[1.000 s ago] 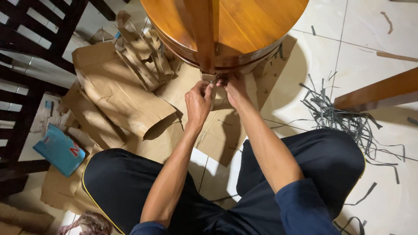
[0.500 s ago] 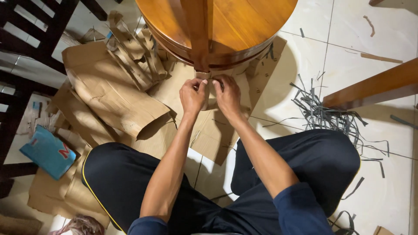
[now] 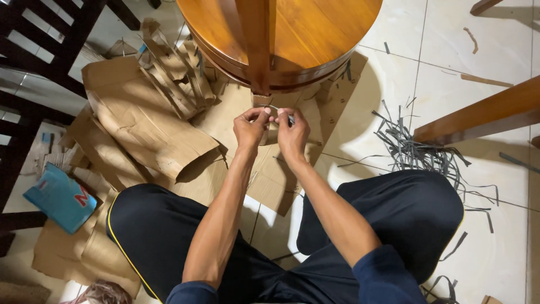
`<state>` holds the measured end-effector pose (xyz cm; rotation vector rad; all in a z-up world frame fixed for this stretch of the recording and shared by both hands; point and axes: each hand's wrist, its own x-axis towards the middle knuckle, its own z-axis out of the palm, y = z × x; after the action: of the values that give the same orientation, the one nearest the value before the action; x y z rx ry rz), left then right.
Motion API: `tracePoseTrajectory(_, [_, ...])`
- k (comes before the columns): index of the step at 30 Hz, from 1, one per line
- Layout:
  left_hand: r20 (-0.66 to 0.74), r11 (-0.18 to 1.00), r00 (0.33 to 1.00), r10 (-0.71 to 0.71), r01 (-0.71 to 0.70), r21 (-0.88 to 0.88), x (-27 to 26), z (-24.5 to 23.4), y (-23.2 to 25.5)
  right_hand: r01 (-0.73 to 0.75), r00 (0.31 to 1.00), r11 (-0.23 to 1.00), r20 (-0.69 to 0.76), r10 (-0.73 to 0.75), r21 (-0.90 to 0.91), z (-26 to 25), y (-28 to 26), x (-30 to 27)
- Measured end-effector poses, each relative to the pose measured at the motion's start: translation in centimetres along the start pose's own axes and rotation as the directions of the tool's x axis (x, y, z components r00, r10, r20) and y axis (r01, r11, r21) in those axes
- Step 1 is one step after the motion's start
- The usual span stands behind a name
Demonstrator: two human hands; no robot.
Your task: Wrapping the legs of a wooden stool with protective paper and securing them with plastic cable ties.
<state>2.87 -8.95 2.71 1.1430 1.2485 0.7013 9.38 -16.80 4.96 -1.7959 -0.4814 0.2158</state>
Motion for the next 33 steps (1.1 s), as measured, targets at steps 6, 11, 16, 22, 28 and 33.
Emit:
tracePoseTrajectory(6, [-0.051, 0.976, 0.997, -0.050, 0.038, -0.213, -0.2, 0.6, 0.0, -0.008, 1.000, 0.993, 0.026, 0.011, -0.119, -0.1, 0.3, 1.7])
tracePoseTrajectory(11, [-0.034, 0.887, 0.991, -0.127, 0.098, -0.452, -1.2, 1.2, 0.5, -0.083, 0.996, 0.995, 0.018, 0.082, 0.056, 0.6, -1.7, 0.1])
tracePoseTrajectory(16, [-0.004, 0.881, 0.983, -0.184, 0.163, -0.444, -0.1, 1.4, -1.3, -0.151, 0.989, 0.961, 0.041, 0.145, 0.232, 1.3, -0.3, -2.2])
tracePoseTrajectory(22, [0.065, 0.873, 0.981, -0.182, 0.192, -0.449, -0.9, 0.6, -0.5, -0.231, 0.969, 0.946, 0.141, 0.203, 0.227, 2.1, 3.0, -1.0])
tracePoseTrajectory(28, [0.061, 0.889, 0.992, -0.109, 0.124, -0.440, -0.4, 1.0, -0.7, -0.067, 0.996, 0.996, 0.070, 0.063, 0.064, 1.4, 2.7, -0.9])
tracePoseTrajectory(33, [0.049, 0.908, 0.996, -0.078, 0.091, -0.409, 0.1, 1.3, -1.4, 0.160, 0.984, 0.987, 0.080, -0.162, 0.029, 0.3, 0.9, 0.3])
